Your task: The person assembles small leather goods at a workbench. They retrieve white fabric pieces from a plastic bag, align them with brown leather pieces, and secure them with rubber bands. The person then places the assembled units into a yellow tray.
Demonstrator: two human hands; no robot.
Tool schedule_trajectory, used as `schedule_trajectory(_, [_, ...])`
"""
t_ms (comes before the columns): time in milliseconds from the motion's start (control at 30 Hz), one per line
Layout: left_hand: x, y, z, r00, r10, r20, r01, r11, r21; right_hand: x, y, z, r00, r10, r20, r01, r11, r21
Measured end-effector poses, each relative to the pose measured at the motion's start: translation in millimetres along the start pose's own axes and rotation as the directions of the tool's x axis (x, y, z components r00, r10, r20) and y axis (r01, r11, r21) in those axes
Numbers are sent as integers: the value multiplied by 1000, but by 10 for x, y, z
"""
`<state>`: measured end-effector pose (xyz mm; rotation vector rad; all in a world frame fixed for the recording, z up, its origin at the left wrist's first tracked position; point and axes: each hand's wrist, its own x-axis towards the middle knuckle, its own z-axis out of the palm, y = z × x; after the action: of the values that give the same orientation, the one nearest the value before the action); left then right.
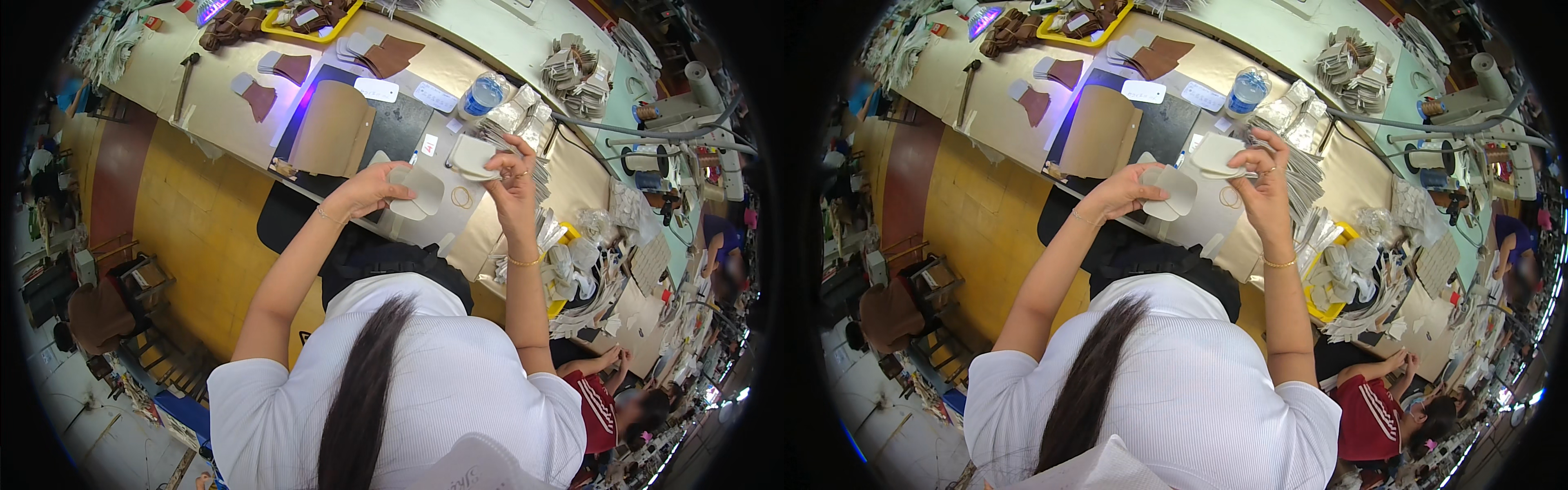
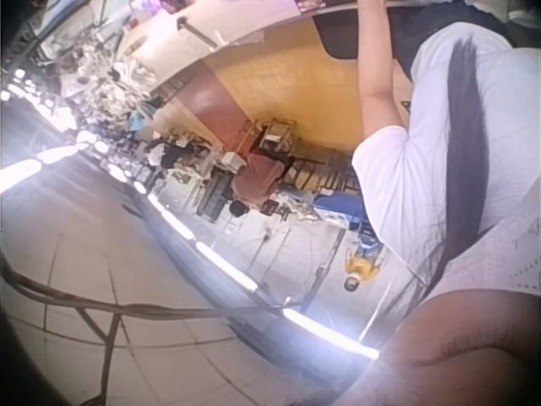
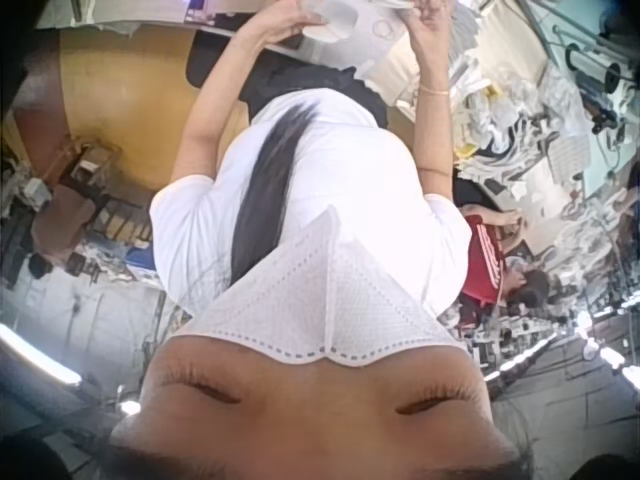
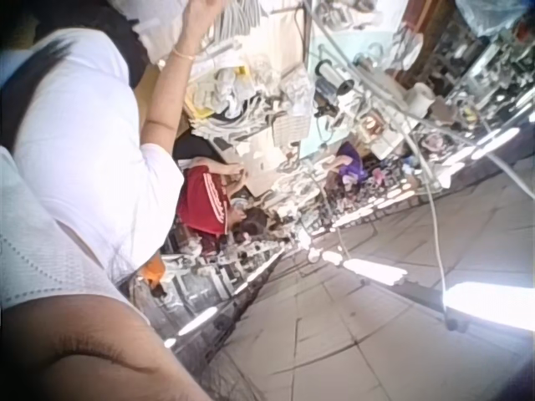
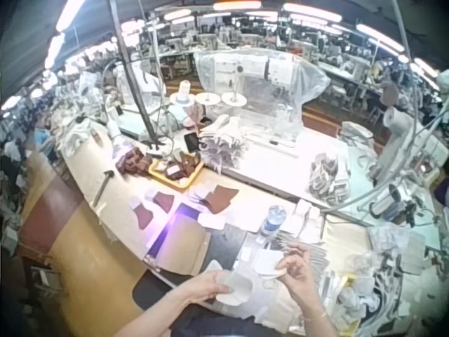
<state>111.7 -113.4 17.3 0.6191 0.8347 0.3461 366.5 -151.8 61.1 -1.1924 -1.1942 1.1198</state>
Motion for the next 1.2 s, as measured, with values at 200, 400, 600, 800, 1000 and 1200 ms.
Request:
schedule_trajectory(200, [-41,4,121,952,282,-116,-244,934,262,0,80,-154,991,92,-92,-39,885,465])
schedule_trajectory(400, [-74,-18,227,836,538,-110,-331,654,680,-22,158,-116,952,272,-138,-212,915,344])
schedule_trajectory(600, [-20,-10,231,893,438,-98,-361,831,423,7,-121,192,926,371,66,-375,893,248])
schedule_trajectory(800, [-108,137,285,935,337,-111,-254,854,454,4,63,139,919,282,275,-220,947,-235])
schedule_trajectory(1000, [-149,162,336,915,403,-33,-303,738,602,11,-29,214,938,200,285,-7,829,-559])
schedule_trajectory(1200, [-102,13,196,934,339,-111,-322,936,146,70,119,-14,935,343,-88,-343,939,19])
